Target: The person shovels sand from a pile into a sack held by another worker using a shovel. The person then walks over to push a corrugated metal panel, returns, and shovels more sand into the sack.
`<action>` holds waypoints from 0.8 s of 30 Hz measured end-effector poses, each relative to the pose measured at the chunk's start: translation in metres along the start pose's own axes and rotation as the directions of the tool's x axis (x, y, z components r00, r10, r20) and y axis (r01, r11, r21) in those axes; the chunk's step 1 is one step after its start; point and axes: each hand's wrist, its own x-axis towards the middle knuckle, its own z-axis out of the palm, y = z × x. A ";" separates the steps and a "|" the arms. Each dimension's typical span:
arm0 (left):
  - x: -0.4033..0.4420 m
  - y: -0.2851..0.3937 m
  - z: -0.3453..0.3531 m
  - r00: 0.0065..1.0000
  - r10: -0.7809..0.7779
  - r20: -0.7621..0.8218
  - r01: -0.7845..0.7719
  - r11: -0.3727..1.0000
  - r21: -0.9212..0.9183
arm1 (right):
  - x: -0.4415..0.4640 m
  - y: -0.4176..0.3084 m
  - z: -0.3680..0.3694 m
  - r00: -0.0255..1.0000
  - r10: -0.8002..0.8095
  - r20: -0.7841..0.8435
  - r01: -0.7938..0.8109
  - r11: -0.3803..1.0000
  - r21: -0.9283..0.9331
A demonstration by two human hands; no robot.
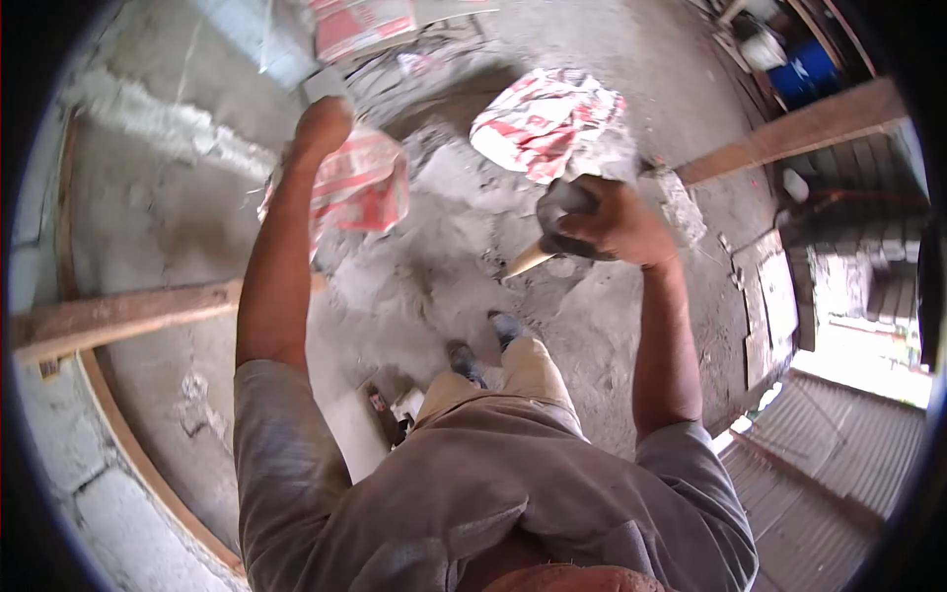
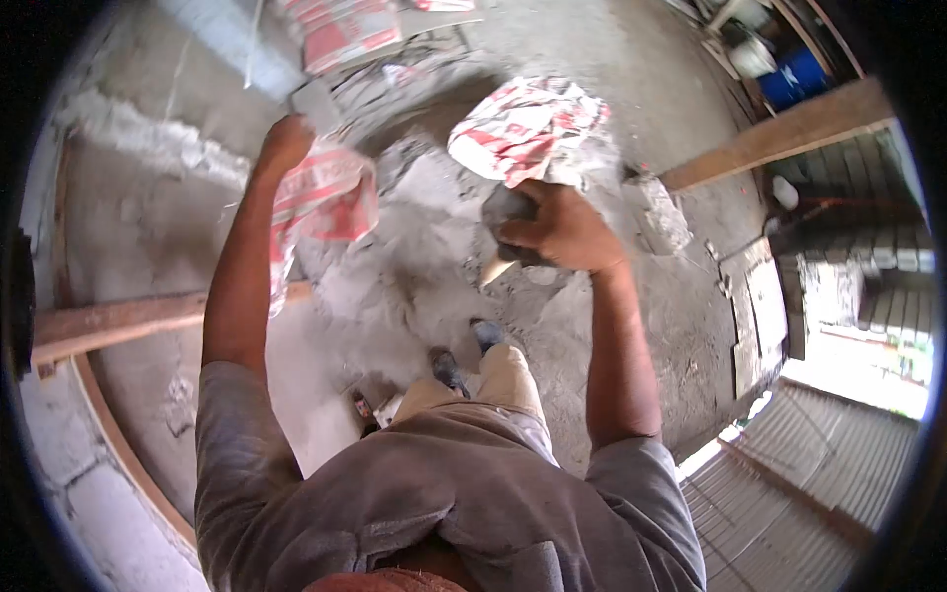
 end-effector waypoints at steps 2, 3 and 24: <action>0.047 0.093 -0.006 0.989 -0.005 -0.147 -0.013 0.992 -0.125 | -0.012 0.002 -0.010 1.000 0.017 -0.003 -0.017 1.000 -0.020; 0.077 0.119 0.014 0.956 0.138 -0.260 -0.167 0.982 -0.091 | -0.017 0.007 -0.017 1.000 0.018 -0.011 -0.019 1.000 -0.013; -0.573 0.091 0.199 0.267 -0.274 0.924 0.610 0.790 0.058 | -0.082 0.054 -0.044 0.996 0.087 -0.024 -0.087 0.996 0.000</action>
